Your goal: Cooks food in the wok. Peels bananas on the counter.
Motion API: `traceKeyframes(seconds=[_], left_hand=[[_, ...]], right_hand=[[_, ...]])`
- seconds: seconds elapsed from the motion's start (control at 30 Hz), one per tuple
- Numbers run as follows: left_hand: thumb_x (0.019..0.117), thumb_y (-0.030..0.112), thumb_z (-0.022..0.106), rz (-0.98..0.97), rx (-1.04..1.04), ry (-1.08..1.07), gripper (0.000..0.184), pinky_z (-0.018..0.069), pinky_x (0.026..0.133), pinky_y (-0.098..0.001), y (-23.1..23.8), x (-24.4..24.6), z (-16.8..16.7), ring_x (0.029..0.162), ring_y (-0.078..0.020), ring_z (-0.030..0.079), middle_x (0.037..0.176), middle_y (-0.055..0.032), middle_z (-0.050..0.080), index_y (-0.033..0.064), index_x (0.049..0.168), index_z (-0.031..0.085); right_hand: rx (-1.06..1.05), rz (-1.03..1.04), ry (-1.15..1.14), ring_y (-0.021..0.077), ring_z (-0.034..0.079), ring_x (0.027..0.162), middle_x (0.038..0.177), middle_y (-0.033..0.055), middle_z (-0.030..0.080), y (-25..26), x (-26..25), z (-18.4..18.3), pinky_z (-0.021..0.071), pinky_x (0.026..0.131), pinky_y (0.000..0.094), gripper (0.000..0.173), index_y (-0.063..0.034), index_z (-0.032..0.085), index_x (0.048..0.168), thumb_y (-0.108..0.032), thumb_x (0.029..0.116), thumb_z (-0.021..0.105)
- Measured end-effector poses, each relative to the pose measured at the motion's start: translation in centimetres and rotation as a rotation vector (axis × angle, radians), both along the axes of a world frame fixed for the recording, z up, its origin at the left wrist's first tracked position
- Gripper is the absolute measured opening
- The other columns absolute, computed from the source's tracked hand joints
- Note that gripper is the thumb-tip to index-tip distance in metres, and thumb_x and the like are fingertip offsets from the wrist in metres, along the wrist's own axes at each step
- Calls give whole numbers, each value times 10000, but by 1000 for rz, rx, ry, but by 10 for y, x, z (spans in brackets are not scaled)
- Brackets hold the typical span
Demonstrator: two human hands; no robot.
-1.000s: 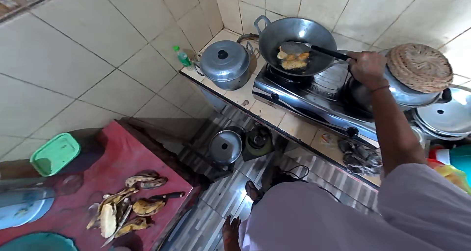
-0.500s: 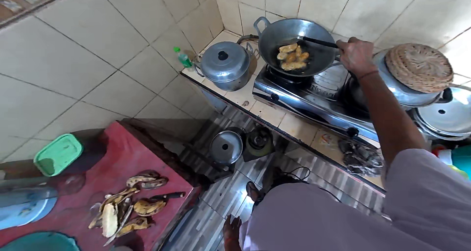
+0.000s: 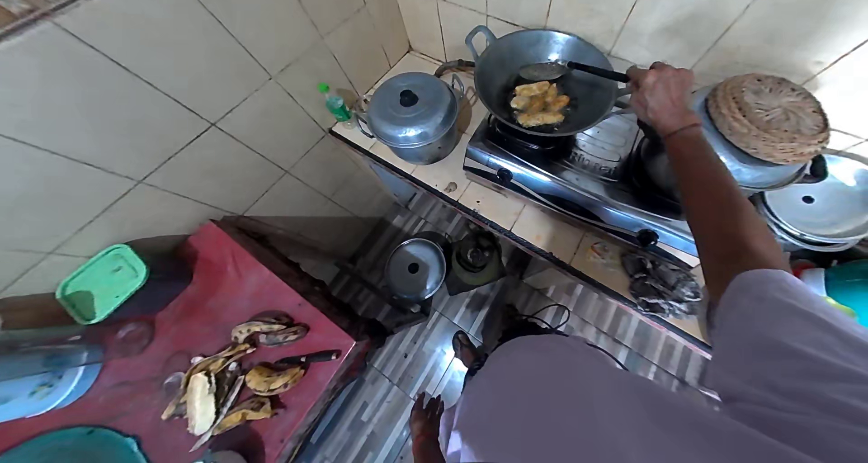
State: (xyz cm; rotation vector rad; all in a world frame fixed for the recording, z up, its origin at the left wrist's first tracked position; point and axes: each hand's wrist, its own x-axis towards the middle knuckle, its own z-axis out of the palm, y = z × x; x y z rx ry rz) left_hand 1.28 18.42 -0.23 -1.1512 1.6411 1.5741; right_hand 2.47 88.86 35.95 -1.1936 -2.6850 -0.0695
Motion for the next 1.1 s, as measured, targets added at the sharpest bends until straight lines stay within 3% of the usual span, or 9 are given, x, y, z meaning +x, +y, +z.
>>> traceKeyframes(seconds=[0.17,0.3,0.4,0.53,0.6,0.73,0.93,1.1], left_hand=[[1108,261,360,9,-14,-11,477,490,873,-442,1,0,1,1025,-294,557,1413,-272,452,5,1509,326],[1108,247,360,2,-24,-4,458,502,823,-412,0,1,3,947,-264,563,1331,-256,496,3,1495,341],[1109,254,363,1,-20,-8,472,498,868,-428,-1,1,7,1004,-287,566,1393,-269,465,5,1509,330],[1120,222,335,-63,-40,2,457,493,875,-398,2,1,15,996,-270,560,1406,-275,448,-16,1509,321],[1118,224,339,-79,-49,5,461,489,879,-404,5,0,19,998,-272,563,1400,-283,461,-25,1506,327],[1118,249,333,-70,-38,3,458,495,839,-391,9,-7,19,953,-254,559,1344,-257,486,-17,1491,337],[1109,272,360,-14,12,-1,478,490,883,-434,6,-14,12,1057,-285,557,1408,-257,455,26,1516,316],[1111,248,345,6,-3,-3,468,490,876,-422,2,-11,13,1034,-281,557,1412,-258,448,11,1513,316]], right_hand=[[-32,-27,-12,612,611,1094,1186,387,630,-4,9,6,444,852,762,321,4,665,1254,-164,1060,471],[-12,-34,26,611,621,1061,1174,380,630,-21,24,18,455,823,768,347,-25,647,1292,-217,1082,448],[-44,-22,73,607,611,1089,1170,375,637,-38,43,28,428,852,787,359,-49,656,1312,-239,1081,457],[-108,-8,60,581,613,1136,1177,333,674,-59,65,36,402,930,786,343,-108,689,1323,-249,1083,488],[-138,-11,68,572,587,1202,1244,309,672,-66,70,34,369,990,791,365,-112,679,1361,-265,1084,497],[-136,-5,79,565,612,1172,1235,308,677,-68,70,23,406,942,788,348,-85,682,1345,-233,1081,511],[-91,18,85,578,644,1087,1150,329,692,-65,64,2,446,876,770,331,-82,692,1323,-204,1072,515],[-100,41,188,590,633,1094,1166,352,672,-82,78,15,444,893,769,333,-35,675,1319,-189,1082,500]])
